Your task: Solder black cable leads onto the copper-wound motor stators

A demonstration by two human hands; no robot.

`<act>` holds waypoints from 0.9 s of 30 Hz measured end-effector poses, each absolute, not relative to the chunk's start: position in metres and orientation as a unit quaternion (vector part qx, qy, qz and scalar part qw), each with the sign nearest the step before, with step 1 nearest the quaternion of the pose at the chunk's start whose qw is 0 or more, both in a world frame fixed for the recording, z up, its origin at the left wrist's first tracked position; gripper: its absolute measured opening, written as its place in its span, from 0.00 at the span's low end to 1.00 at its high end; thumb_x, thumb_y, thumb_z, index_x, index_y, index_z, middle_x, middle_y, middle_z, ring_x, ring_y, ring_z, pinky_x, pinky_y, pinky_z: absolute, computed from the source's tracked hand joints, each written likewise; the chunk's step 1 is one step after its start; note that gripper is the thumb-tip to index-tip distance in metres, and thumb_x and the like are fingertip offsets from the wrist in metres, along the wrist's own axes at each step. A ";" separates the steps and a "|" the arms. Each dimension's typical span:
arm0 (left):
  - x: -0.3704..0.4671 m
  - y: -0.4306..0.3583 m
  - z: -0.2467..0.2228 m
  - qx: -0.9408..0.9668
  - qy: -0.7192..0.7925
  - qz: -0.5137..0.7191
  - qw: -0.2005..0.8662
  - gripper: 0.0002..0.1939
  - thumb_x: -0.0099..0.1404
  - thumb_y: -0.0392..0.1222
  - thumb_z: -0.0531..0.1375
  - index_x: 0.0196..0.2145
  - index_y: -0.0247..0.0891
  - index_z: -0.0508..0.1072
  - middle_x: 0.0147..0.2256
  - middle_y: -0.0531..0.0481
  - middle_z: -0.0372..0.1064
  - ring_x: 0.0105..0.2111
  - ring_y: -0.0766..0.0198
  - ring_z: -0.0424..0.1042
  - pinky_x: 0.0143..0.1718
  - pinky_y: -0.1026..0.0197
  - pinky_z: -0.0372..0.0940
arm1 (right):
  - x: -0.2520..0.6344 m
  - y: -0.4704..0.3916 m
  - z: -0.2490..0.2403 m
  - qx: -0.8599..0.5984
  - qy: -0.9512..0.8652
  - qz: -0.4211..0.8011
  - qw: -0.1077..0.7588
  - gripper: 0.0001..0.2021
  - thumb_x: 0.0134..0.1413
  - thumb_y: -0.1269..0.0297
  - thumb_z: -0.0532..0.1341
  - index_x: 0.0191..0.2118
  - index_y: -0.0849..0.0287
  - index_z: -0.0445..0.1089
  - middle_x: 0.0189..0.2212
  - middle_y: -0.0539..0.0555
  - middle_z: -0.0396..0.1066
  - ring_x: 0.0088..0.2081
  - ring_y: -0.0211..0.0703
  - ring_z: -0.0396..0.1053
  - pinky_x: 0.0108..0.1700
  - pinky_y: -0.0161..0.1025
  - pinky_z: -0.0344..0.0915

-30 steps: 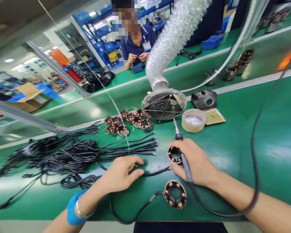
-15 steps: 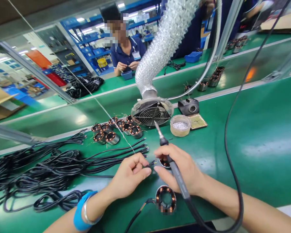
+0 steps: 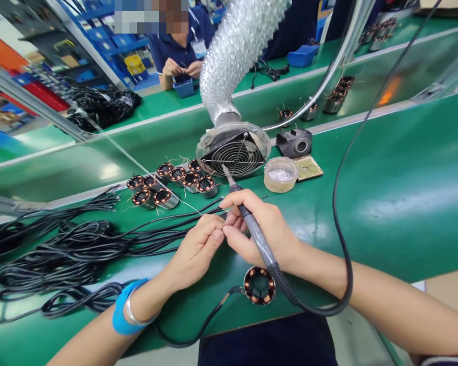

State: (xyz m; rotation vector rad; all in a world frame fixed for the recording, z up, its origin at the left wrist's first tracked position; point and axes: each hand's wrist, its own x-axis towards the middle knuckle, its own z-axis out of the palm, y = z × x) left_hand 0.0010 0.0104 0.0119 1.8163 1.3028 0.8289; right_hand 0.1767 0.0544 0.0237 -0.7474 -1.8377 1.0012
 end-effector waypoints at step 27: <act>0.006 0.008 0.019 0.678 0.534 0.270 0.427 0.11 0.72 0.44 0.48 0.35 0.39 0.66 0.33 0.51 0.69 0.35 0.62 0.67 0.38 0.60 0.62 | 0.178 0.056 0.019 -0.174 -0.852 0.194 0.454 0.13 0.58 0.78 0.57 0.45 0.55 0.67 0.24 0.46 0.65 0.26 0.39 0.59 0.31 0.38 0.61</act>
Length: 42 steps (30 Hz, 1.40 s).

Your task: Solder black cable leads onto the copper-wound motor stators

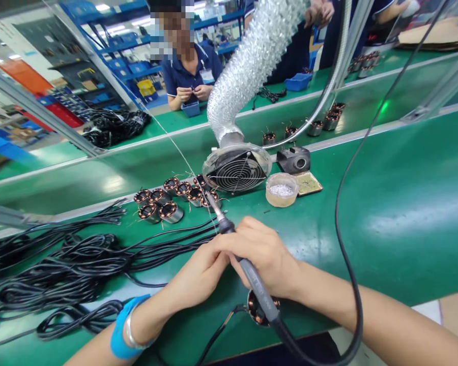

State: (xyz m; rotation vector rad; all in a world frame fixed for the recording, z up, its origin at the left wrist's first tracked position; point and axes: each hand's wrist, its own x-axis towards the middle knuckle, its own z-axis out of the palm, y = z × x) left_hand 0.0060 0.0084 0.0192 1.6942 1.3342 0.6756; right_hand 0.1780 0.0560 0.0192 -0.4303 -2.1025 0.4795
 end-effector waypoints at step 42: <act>0.017 0.023 0.002 0.534 0.594 0.354 0.487 0.14 0.64 0.47 0.54 0.24 0.38 0.64 0.22 0.56 0.56 0.24 0.67 0.55 0.26 0.65 0.52 | 0.232 0.046 0.022 -0.332 -0.766 0.224 0.503 0.10 0.52 0.73 0.59 0.39 0.55 0.72 0.29 0.49 0.74 0.27 0.42 0.71 0.27 0.37 0.67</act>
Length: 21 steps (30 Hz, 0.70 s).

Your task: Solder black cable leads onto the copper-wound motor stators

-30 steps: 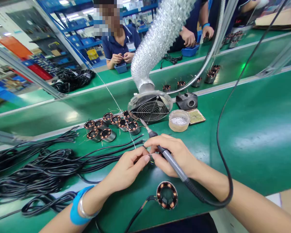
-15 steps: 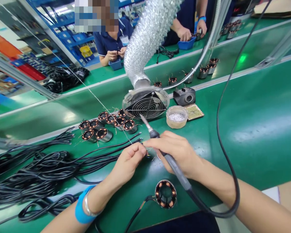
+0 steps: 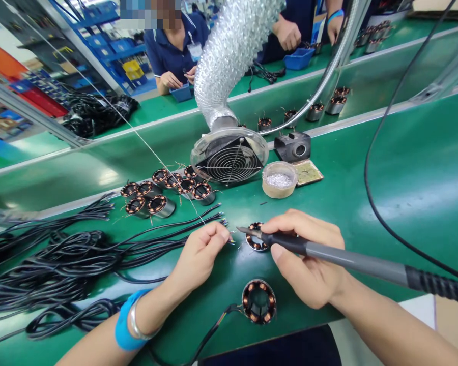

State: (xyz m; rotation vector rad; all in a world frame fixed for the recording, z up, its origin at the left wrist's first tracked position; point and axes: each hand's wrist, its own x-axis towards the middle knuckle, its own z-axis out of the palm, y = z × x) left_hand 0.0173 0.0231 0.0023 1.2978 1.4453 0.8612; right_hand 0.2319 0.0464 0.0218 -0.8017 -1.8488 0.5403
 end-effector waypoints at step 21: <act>0.016 0.020 0.001 0.542 0.591 0.355 0.482 0.13 0.66 0.45 0.53 0.26 0.38 0.65 0.23 0.56 0.58 0.25 0.68 0.57 0.27 0.66 0.53 | 0.226 0.047 0.025 -0.318 -0.761 0.228 0.517 0.09 0.52 0.73 0.59 0.38 0.56 0.72 0.27 0.50 0.73 0.24 0.39 0.68 0.25 0.37 0.65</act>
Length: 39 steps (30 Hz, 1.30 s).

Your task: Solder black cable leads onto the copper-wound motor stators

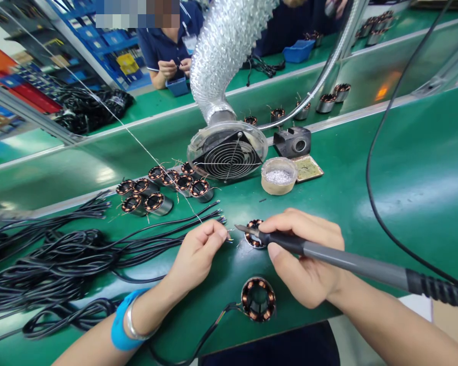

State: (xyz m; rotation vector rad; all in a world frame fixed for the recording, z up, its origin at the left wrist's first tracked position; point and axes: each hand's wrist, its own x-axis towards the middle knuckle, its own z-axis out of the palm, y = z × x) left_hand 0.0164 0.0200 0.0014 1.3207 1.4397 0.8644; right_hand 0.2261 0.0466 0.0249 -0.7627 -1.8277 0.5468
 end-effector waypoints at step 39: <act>0.017 0.018 0.000 0.557 0.581 0.351 0.478 0.13 0.67 0.44 0.53 0.27 0.37 0.65 0.23 0.56 0.58 0.25 0.68 0.57 0.28 0.66 0.53 | 0.220 0.038 0.025 -0.258 -0.782 0.213 0.525 0.14 0.49 0.76 0.58 0.42 0.59 0.72 0.22 0.50 0.64 0.20 0.38 0.60 0.21 0.39 0.57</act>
